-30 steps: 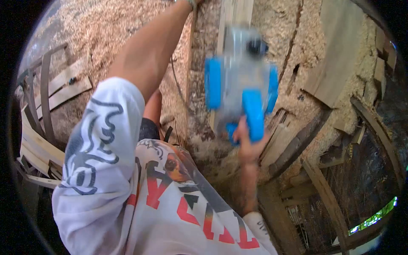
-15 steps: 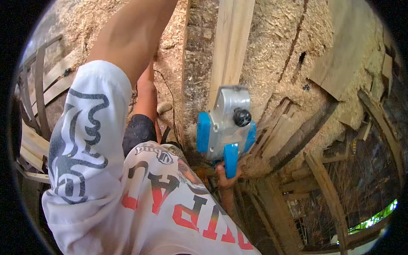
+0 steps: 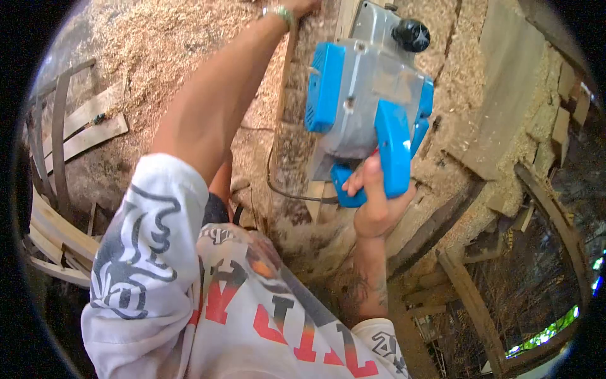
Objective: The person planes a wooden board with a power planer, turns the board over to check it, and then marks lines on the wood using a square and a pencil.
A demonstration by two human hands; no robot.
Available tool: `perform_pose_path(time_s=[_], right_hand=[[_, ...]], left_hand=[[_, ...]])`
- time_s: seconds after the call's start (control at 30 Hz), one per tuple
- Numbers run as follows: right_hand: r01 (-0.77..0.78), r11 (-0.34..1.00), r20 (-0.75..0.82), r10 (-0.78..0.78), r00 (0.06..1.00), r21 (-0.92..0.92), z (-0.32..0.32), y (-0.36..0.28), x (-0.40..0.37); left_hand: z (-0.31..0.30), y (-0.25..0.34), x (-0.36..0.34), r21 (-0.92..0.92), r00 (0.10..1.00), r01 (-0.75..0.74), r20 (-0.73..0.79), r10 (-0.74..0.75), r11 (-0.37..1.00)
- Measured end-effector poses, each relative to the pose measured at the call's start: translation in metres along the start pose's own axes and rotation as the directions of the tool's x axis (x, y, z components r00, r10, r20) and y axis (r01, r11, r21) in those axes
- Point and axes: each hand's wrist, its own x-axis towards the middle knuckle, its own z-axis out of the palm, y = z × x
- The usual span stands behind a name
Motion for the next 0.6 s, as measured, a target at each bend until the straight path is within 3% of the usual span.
perform_pose_path(time_s=[0.23,0.6], right_hand=[[0.091,0.996,0.056,-0.091,0.994,-0.004,0.060,-0.064,0.117],[0.133,0.990,0.082,-0.129,0.988,-0.042,0.123,-0.135,0.261]], left_hand=[[0.000,0.003,-0.001,0.022,0.990,0.110,0.086,-0.111,0.994],[-0.006,0.012,-0.002,-0.015,0.991,0.121,0.060,-0.120,0.993]])
